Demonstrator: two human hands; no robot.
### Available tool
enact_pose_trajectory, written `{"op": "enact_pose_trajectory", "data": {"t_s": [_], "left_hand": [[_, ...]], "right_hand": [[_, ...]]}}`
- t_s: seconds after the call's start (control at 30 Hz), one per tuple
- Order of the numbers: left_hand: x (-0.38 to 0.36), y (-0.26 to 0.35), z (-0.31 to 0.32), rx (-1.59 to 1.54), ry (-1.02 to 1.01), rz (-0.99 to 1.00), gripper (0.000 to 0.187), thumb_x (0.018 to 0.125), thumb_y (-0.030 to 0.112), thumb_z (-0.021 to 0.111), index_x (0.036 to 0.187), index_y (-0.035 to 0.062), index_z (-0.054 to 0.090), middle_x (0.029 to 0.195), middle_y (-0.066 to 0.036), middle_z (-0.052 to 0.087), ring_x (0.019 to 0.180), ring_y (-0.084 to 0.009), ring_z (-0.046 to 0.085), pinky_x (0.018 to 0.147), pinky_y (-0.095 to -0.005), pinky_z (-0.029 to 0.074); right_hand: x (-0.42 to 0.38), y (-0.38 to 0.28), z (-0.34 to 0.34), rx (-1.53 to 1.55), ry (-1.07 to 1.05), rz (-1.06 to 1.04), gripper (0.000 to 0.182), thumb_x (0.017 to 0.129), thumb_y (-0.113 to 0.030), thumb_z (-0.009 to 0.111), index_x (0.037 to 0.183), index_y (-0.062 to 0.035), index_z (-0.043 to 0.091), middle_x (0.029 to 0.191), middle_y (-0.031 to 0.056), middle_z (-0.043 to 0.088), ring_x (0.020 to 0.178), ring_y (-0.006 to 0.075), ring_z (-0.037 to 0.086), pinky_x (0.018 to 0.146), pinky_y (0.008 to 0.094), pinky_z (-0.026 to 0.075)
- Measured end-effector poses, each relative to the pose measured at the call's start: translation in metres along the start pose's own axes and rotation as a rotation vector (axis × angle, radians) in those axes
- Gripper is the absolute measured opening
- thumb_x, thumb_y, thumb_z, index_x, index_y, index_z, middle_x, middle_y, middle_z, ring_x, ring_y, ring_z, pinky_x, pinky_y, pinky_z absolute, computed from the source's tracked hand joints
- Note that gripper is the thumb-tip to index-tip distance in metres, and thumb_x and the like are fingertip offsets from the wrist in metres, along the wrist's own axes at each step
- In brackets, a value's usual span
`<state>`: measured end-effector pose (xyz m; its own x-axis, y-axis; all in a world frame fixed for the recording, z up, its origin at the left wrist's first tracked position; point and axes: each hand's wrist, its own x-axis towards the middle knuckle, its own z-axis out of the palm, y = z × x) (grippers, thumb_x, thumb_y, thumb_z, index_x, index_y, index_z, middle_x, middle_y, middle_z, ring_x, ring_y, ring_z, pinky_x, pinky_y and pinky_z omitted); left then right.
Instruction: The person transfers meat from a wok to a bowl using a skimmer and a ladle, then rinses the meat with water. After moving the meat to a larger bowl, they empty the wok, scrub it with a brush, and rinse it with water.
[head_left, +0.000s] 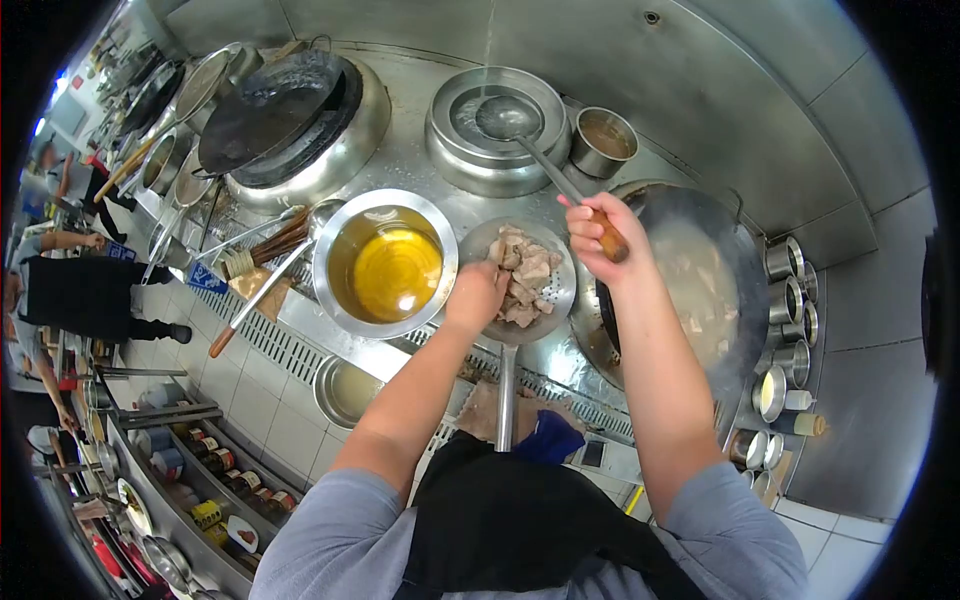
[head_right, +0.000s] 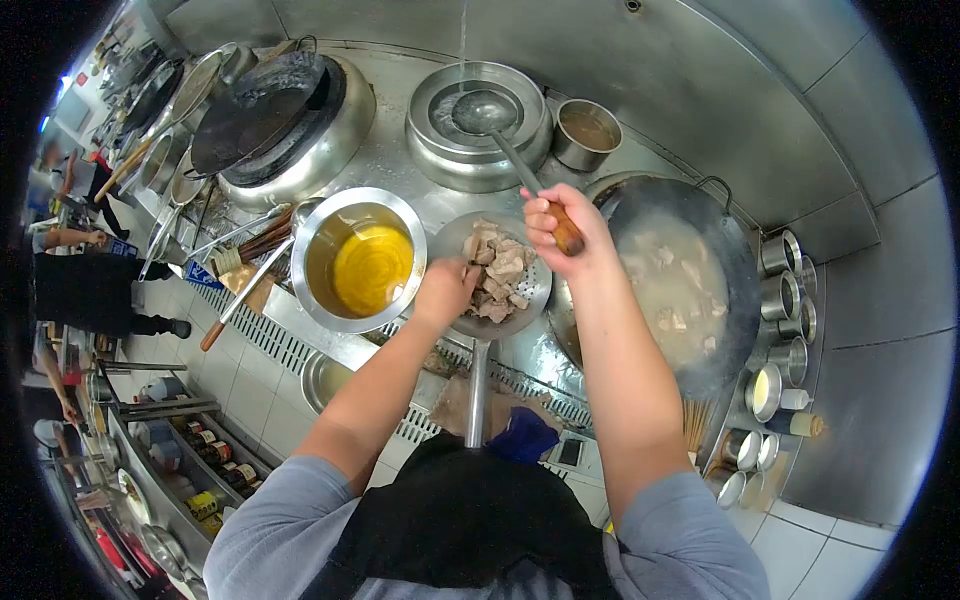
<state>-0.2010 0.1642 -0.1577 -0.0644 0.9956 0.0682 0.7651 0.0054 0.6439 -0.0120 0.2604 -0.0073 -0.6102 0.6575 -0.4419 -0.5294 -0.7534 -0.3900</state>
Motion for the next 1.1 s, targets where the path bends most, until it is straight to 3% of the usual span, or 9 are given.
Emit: {"op": "enact_pose_trajectory", "data": {"t_s": [0.13, 0.23, 0.37, 0.53, 0.63, 0.7, 0.83, 0.93, 1.1], "left_hand": [[0.027, -0.001, 0.033, -0.080, 0.409, 0.087, 0.018, 0.084, 0.021, 0.064, 0.083, 0.0029, 0.062, 0.089, -0.018, 0.064, 0.086, -0.0403, 0.059, 0.086, -0.0483, 0.044], [0.046, -0.002, 0.043, 0.108, 0.009, -0.159, 0.031, 0.081, 0.020, 0.066, 0.106, 0.0016, 0.062, 0.109, -0.018, 0.059, 0.106, -0.0380, 0.054, 0.092, -0.0438, 0.045], [0.075, 0.003, 0.033, 0.085, -0.122, -0.262, 0.031, 0.079, 0.019, 0.065, 0.106, 0.0028, 0.063, 0.105, -0.019, 0.061, 0.107, -0.0356, 0.055, 0.092, -0.0433, 0.046], [0.056, 0.016, 0.043, 0.103, 0.186, -0.098, 0.035, 0.082, 0.031, 0.064, 0.098, 0.0004, 0.067, 0.105, -0.022, 0.060, 0.103, -0.0383, 0.056, 0.090, -0.0465, 0.046], [0.038, 0.025, 0.048, 0.265, -0.123, -0.068, 0.047, 0.074, 0.034, 0.073, 0.111, 0.0056, 0.065, 0.117, -0.020, 0.053, 0.114, -0.0379, 0.048, 0.097, -0.0462, 0.041], [0.015, 0.022, 0.044, 0.193, -0.151, 0.295, 0.052, 0.073, 0.033, 0.075, 0.118, 0.0106, 0.061, 0.120, -0.019, 0.050, 0.117, -0.0373, 0.046, 0.101, -0.0471, 0.037], [0.000, 0.025, 0.043, 0.230, 0.068, -0.002, 0.066, 0.077, 0.034, 0.071, 0.136, 0.0192, 0.046, 0.144, -0.021, 0.032, 0.133, -0.0380, 0.031, 0.110, -0.0491, 0.027], [-0.019, 0.034, 0.034, 0.324, -0.100, 0.235, 0.062, 0.079, 0.028, 0.069, 0.136, 0.0185, 0.046, 0.147, -0.020, 0.028, 0.132, -0.0374, 0.032, 0.109, -0.0483, 0.029], [0.002, 0.003, 0.034, -0.004, 0.017, 0.092, 0.047, 0.084, 0.017, 0.062, 0.129, 0.0127, 0.051, 0.137, -0.018, 0.041, 0.121, -0.0385, 0.044, 0.100, -0.0454, 0.041]], "right_hand": [[-0.066, 0.011, -0.003, 0.020, -0.069, -0.026, 0.023, 0.089, -0.011, 0.046, 0.107, 0.0025, 0.051, 0.068, 0.0018, 0.051, 0.046, 0.0100, 0.044, 0.038, 0.0253, 0.035], [-0.116, 0.020, -0.005, -0.036, -0.034, -0.051, 0.032, 0.089, -0.010, 0.043, 0.117, 0.0036, 0.049, 0.069, 0.0028, 0.050, 0.043, 0.0103, 0.043, 0.035, 0.0253, 0.035], [-0.170, 0.030, 0.002, -0.180, 0.143, -0.054, 0.041, 0.088, -0.008, 0.041, 0.127, 0.0036, 0.046, 0.068, 0.0048, 0.048, 0.039, 0.0103, 0.040, 0.033, 0.0256, 0.035], [-0.225, 0.042, -0.001, -0.312, 0.232, -0.056, 0.040, 0.084, -0.004, 0.047, 0.123, 0.0016, 0.049, 0.063, 0.0058, 0.047, 0.040, 0.0126, 0.044, 0.034, 0.0256, 0.035], [-0.253, 0.043, -0.004, -0.524, 0.327, -0.030, 0.045, 0.082, -0.002, 0.048, 0.127, 0.0018, 0.048, 0.064, 0.0056, 0.048, 0.040, 0.0123, 0.045, 0.035, 0.0249, 0.036], [-0.263, 0.046, -0.001, -0.589, 0.365, -0.039, 0.053, 0.080, 0.000, 0.047, 0.133, 0.0047, 0.041, 0.060, 0.0064, 0.047, 0.038, 0.0124, 0.043, 0.033, 0.0242, 0.036], [-0.271, 0.046, 0.001, -0.879, 0.418, -0.072, 0.056, 0.079, 0.002, 0.047, 0.135, 0.0012, 0.043, 0.062, 0.0034, 0.049, 0.039, 0.0110, 0.044, 0.036, 0.0231, 0.038], [-0.259, 0.044, 0.004, -1.020, 0.414, -0.122, 0.057, 0.080, 0.003, 0.046, 0.137, -0.0010, 0.043, 0.063, 0.0012, 0.050, 0.040, 0.0107, 0.045, 0.038, 0.0235, 0.039], [-0.210, 0.036, 0.013, -1.119, 0.389, -0.201, 0.054, 0.082, 0.002, 0.046, 0.135, -0.0035, 0.046, 0.063, 0.0009, 0.050, 0.041, 0.0103, 0.045, 0.039, 0.0242, 0.040]]}}
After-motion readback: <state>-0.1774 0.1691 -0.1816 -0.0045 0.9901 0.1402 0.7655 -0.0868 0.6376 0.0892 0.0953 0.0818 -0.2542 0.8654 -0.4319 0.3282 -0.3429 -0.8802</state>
